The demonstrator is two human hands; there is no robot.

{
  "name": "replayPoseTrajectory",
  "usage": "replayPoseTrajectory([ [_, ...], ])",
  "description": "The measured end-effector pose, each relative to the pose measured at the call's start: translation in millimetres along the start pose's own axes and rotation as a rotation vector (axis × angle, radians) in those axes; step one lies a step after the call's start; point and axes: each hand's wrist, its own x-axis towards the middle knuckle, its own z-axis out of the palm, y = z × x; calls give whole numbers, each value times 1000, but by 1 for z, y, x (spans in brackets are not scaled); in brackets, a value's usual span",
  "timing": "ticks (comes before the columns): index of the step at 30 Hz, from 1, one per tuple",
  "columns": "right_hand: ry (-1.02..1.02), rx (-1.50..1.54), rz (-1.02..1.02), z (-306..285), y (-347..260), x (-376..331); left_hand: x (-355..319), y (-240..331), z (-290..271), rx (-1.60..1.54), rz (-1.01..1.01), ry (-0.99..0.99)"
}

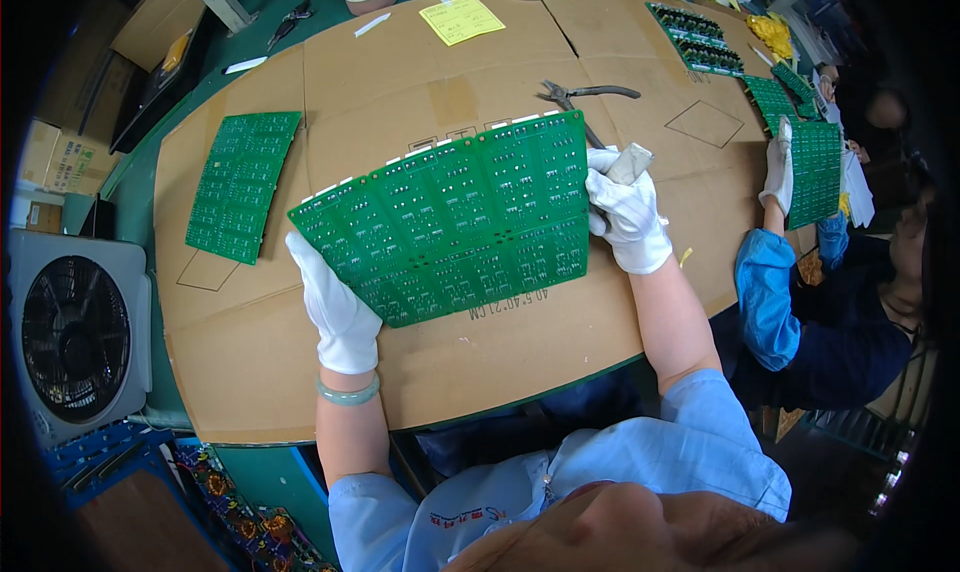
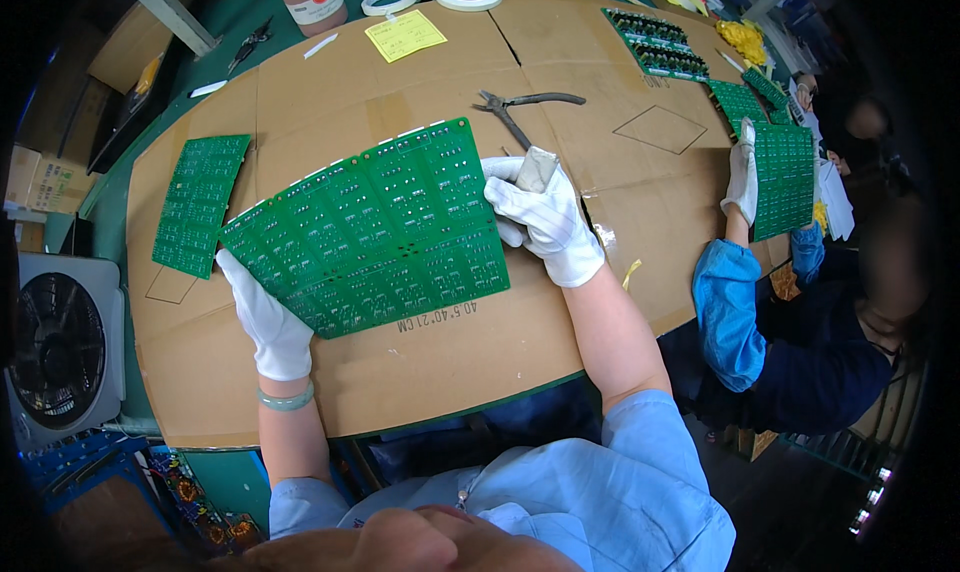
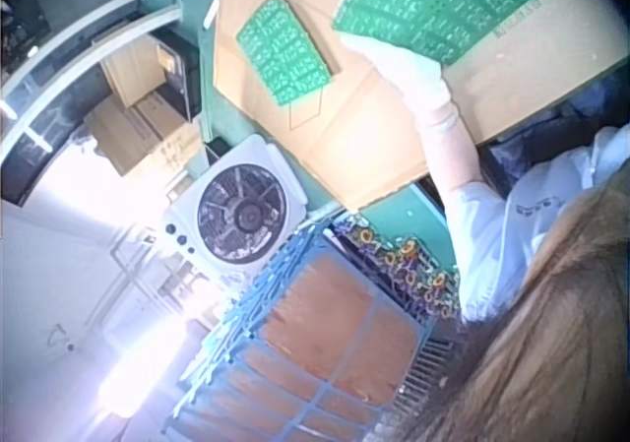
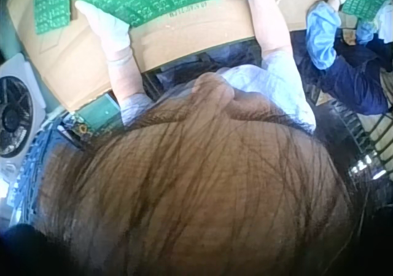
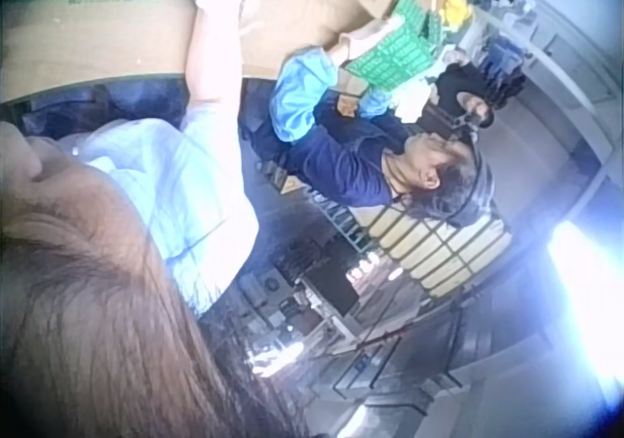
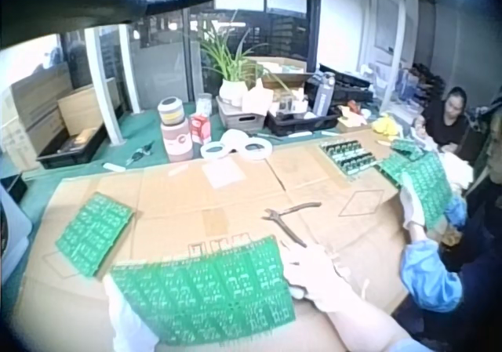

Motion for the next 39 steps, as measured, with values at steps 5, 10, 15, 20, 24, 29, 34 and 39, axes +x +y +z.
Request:
replayPoseTrajectory([
  [5, -21, -43, -1, -2, -1, 1, -2, -5, -12, 11, 113, -60],
  [10, 3, -76, -8, -1, -1, 0, -2, -7, -23, 24, 155, -101],
  [15, 14, -105, -27, 0, -3, 0, 0, -5, -24, 11, 177, -255],
  [20, 69, -136, -41, 2, -1, -1, -3, -4, -16, -48, 173, -185],
  [24, 99, -124, -12, 0, 3, 0, -6, 1, -10, -39, 110, -132],
  [29, 142, -131, -35, -4, 9, -1, -7, 3, -8, -27, 76, -200],
  [34, 167, -139, -48, -4, 13, 0, -10, 3, -12, -16, 81, -249],
  [39, 118, -159, -58, -10, 15, 2, -10, 3, -16, -17, 79, -306],
])
